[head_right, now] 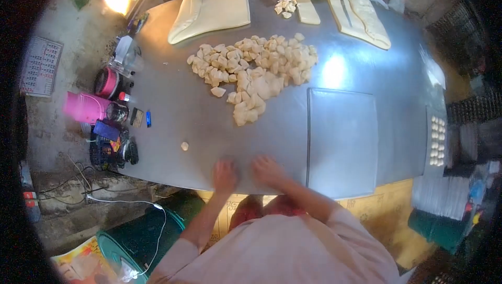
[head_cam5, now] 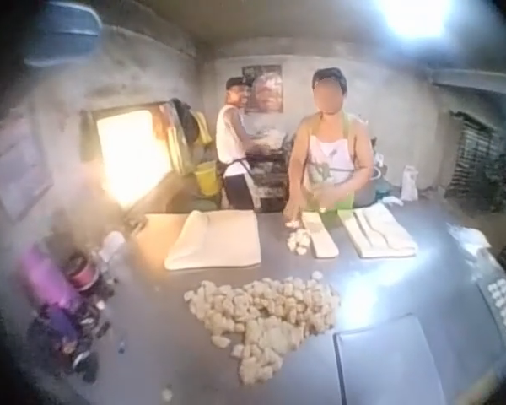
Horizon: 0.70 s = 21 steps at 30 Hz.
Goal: Shaping small pieces of dough into rounds and arranging them on a metal baking tray.
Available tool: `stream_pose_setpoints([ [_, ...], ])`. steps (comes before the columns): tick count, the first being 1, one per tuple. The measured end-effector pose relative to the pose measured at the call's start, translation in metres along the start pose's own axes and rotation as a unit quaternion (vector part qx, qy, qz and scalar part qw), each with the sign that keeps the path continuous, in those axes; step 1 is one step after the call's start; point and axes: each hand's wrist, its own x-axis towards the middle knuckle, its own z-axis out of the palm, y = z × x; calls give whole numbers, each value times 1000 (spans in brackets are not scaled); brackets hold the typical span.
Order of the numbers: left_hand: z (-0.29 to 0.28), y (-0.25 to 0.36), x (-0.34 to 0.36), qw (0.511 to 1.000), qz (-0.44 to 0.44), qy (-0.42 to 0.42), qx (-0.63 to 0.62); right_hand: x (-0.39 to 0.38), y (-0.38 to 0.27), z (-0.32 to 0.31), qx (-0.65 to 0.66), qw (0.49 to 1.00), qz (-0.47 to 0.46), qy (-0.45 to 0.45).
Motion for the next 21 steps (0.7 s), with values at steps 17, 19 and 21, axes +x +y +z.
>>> stream_pose_setpoints([
  [17, -3, 117, 57, 901, -163, -14, -402, -94, 120, -137, 337, 861, 347, 156],
  [19, 15, 174, 76, 859, -209, -65, -462, -125, 171, -177, 245, 797, 485, 265],
  [21, 32, 224, 89, 705, -306, -30, -639, -167, 223, -194, 209, 734, 544, 349],
])
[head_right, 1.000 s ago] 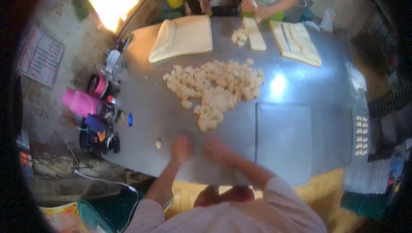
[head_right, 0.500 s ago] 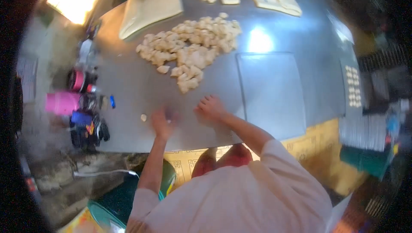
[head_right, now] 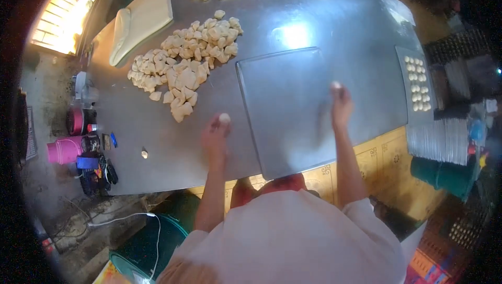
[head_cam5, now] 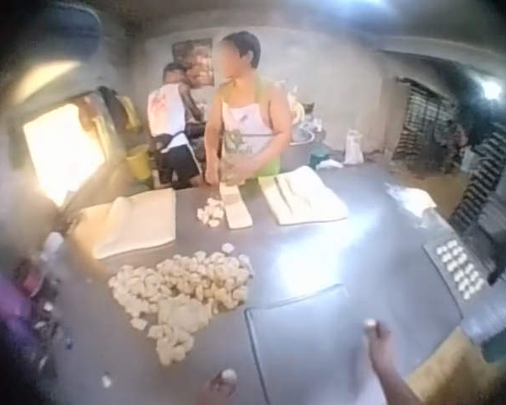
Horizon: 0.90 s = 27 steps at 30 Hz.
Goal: Shaping small pieces of dough into rounds and arranging them on a metal baking tray.
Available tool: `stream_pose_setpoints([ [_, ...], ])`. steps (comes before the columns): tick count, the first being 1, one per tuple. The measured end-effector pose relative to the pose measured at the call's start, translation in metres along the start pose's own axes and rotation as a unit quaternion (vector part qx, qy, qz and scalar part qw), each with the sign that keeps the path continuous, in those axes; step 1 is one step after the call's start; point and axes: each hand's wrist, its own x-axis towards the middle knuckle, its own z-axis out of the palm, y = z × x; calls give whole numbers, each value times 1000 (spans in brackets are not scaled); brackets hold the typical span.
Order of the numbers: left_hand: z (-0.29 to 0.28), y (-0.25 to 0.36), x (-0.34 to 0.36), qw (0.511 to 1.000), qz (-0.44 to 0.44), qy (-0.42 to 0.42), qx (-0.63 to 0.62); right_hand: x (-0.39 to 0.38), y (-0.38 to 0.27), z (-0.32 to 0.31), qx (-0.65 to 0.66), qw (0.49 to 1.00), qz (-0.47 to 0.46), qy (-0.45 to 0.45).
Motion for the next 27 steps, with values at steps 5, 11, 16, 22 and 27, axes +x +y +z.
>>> stream_pose_setpoints([
  [5, 58, -22, -26, 970, -71, 109, -205, 38, 100, -41, 44, 992, 67, -96],
  [11, 44, -12, -31, 990, -55, 126, 10, 24, 77, -35, 92, 982, 57, -156],
  [16, 60, 21, 20, 877, 270, 58, 393, 36, 10, 8, -59, 978, -81, -181],
  [22, 118, 47, 81, 784, 381, -38, 488, 49, -6, 120, -21, 924, -287, -251],
  [27, 132, 50, 71, 720, 419, -65, 550, 50, -6, 150, -121, 887, -311, -320],
])
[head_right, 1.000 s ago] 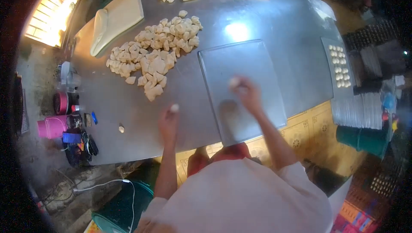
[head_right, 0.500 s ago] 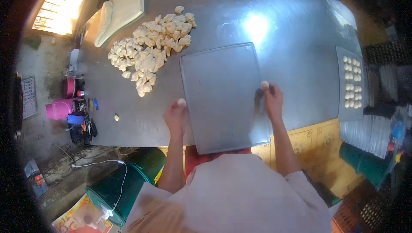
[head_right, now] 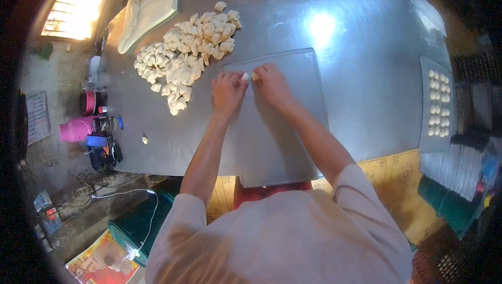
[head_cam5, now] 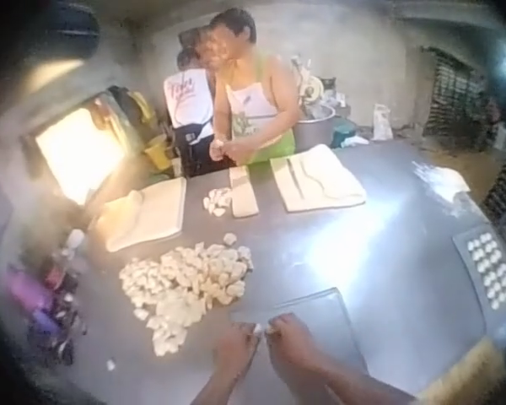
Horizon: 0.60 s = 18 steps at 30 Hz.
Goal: Shaping small pieces of dough into rounds and arranging them on a metal baking tray.
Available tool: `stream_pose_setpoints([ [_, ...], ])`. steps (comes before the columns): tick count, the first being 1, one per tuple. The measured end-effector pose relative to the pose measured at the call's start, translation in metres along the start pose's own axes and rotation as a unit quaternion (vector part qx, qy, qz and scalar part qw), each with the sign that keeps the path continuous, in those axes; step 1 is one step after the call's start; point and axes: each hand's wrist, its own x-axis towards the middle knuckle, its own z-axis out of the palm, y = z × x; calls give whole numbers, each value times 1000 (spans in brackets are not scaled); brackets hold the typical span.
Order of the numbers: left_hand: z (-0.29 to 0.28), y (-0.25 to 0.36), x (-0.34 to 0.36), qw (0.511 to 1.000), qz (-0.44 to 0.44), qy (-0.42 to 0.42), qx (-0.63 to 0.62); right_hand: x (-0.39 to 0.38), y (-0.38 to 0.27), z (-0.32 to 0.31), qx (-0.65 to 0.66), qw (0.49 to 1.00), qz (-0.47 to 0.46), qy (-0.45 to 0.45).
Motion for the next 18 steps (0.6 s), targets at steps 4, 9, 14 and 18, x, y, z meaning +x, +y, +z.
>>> stream_pose_setpoints([
  [4, -5, 9, -39, 992, -108, 65, -4, -23, -6, -22, -1, 995, -15, 98],
  [9, 5, 13, -85, 991, -106, -80, -12, -91, -22, -52, 49, 990, 38, 129],
  [14, 16, 17, -93, 987, -82, -122, 71, -161, -38, -62, 61, 991, 81, 89],
  [18, 3, 20, -89, 991, -43, -124, 24, -183, -38, -65, 94, 982, 125, 110],
])
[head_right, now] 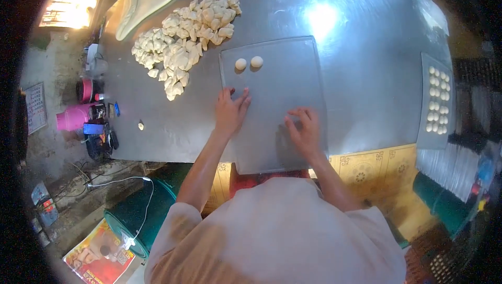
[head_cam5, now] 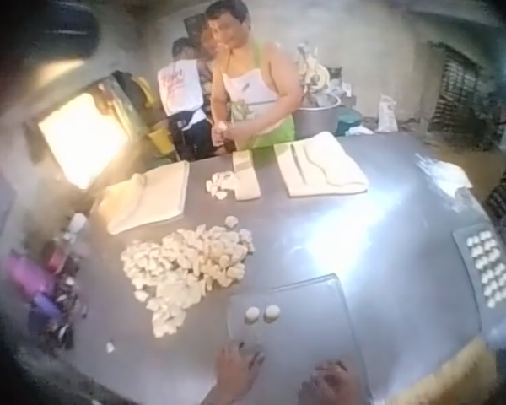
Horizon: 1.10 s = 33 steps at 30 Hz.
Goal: Shaping small pieces of dough into rounds and arranging them on a metal baking tray.
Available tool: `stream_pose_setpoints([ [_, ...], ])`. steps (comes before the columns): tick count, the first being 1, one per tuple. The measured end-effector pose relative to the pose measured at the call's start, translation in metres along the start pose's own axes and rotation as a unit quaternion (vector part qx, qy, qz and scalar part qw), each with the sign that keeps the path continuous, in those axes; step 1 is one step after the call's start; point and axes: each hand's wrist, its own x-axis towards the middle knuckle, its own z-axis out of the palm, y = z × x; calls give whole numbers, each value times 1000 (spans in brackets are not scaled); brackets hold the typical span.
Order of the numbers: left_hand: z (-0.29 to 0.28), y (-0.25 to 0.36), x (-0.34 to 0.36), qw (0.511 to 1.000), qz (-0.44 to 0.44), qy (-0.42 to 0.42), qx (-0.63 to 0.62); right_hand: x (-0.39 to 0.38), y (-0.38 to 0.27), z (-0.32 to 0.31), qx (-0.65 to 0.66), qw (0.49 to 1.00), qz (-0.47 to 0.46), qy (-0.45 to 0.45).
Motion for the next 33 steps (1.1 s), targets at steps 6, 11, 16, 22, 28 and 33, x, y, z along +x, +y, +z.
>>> stream_pose_setpoints([
  [6, -38, -47, -85, 826, -288, 242, -419, 6, 17, -24, -30, 998, -22, 53],
  [11, -35, -136, -221, 461, -751, 433, -186, 9, 27, -40, -56, 997, 16, 57],
  [16, 0, -178, -271, 313, -606, 371, -631, 12, 30, -32, -17, 998, 21, 55],
  [22, -36, -90, -217, 430, -610, 433, -505, 25, 19, -19, 8, 999, 6, 35],
  [28, -45, -4, -89, 957, -186, 156, -156, -4, -3, -3, -92, 981, -83, -147],
  [33, -6, 9, -15, 990, -96, -94, 36, -68, -13, 5, -232, 865, -226, -382],
])
